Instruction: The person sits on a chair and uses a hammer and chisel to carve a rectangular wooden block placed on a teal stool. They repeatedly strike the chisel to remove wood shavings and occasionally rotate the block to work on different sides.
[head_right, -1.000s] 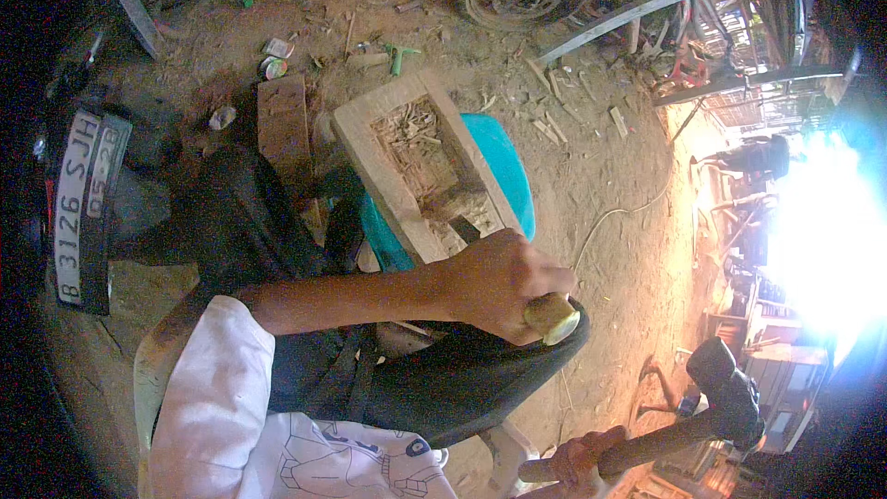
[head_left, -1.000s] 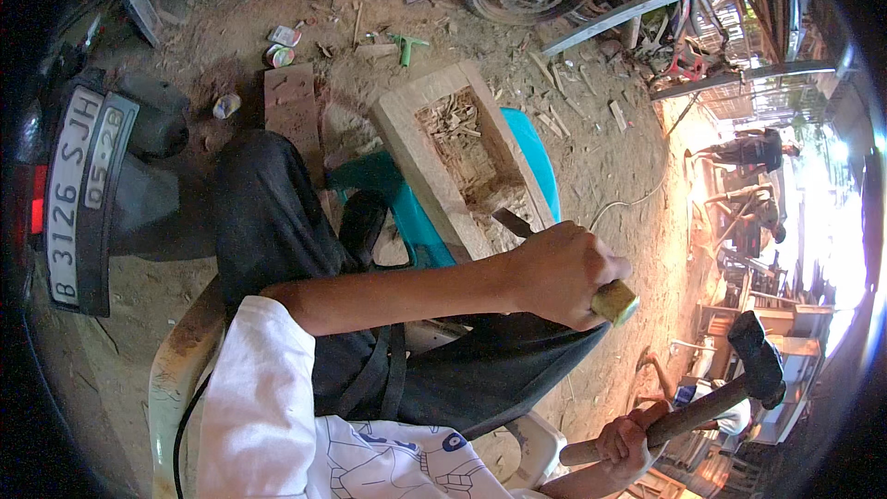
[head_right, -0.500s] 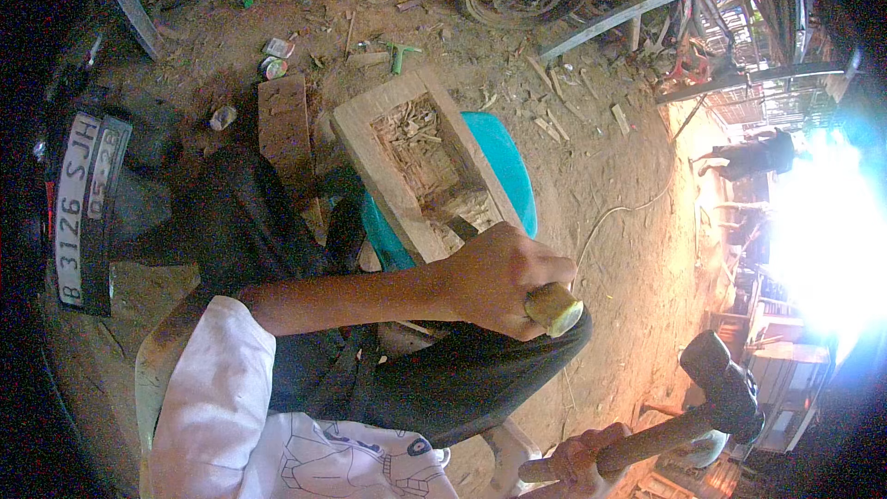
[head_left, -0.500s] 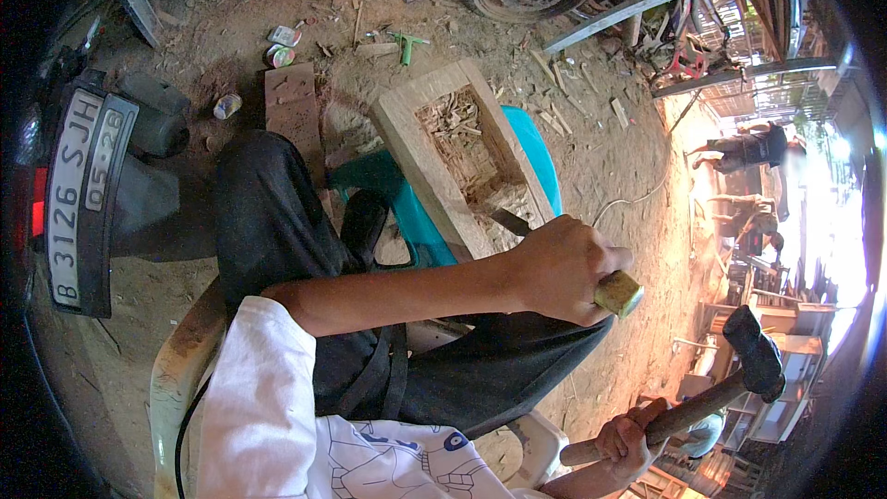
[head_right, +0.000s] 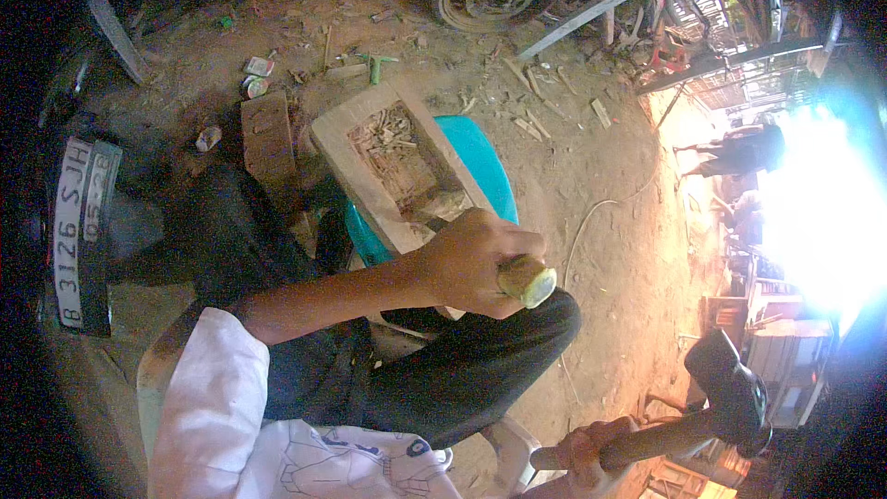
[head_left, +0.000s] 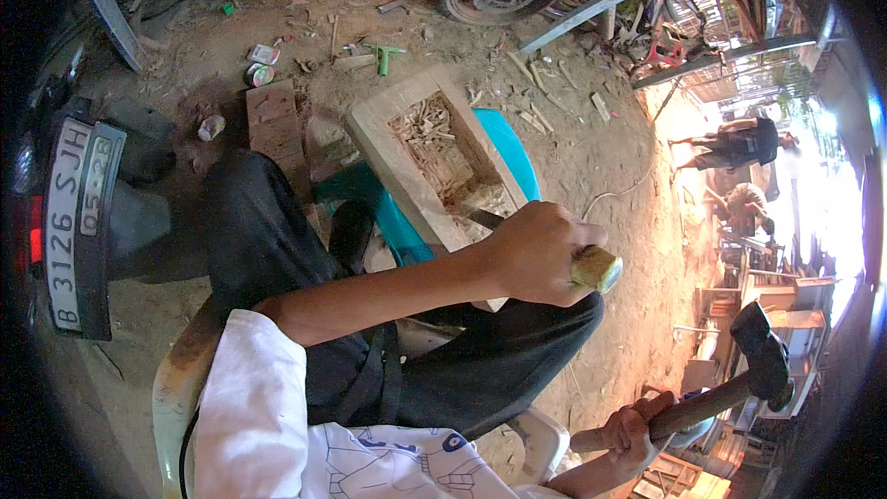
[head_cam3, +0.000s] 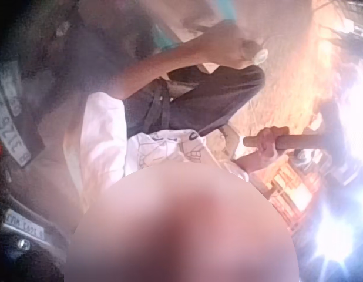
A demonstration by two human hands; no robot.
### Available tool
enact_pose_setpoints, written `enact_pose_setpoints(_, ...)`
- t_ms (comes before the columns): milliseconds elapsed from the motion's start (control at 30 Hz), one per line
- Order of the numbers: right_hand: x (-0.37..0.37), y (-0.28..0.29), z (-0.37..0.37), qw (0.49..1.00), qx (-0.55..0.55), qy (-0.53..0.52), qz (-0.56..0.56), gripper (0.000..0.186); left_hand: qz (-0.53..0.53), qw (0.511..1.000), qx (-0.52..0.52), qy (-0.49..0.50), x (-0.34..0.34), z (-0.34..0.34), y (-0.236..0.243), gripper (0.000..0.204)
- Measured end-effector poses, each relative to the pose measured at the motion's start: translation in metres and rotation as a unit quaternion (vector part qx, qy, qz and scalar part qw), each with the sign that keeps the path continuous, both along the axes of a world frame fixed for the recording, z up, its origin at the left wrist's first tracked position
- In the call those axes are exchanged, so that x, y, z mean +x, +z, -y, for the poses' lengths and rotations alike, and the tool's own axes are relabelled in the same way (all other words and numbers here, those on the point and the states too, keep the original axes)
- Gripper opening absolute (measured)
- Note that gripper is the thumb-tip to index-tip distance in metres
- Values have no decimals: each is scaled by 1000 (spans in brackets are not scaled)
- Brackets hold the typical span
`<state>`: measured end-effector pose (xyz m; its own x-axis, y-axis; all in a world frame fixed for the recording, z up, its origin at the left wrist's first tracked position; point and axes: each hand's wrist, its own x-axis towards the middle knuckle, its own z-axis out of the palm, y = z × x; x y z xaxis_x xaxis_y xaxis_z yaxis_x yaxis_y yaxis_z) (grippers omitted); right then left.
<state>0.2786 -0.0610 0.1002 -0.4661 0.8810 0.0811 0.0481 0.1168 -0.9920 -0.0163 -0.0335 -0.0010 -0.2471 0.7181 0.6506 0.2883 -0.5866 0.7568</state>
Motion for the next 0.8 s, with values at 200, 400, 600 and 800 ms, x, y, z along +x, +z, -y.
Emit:
enact_pose_setpoints(200,-37,-18,16,988,-53,-131,65,25,-20,1000,-7,3,4,-2,-2,23)
enact_pose_setpoints(400,-50,-18,8,978,-9,-184,101,28,-68,997,-25,4,14,-2,-13,26)
enact_pose_setpoints(600,-29,-36,11,990,-27,-101,94,35,-94,995,-41,8,15,-3,-12,26)
enact_pose_setpoints(800,-25,-46,3,972,25,-171,161,27,-58,998,-20,18,10,-3,-15,25)
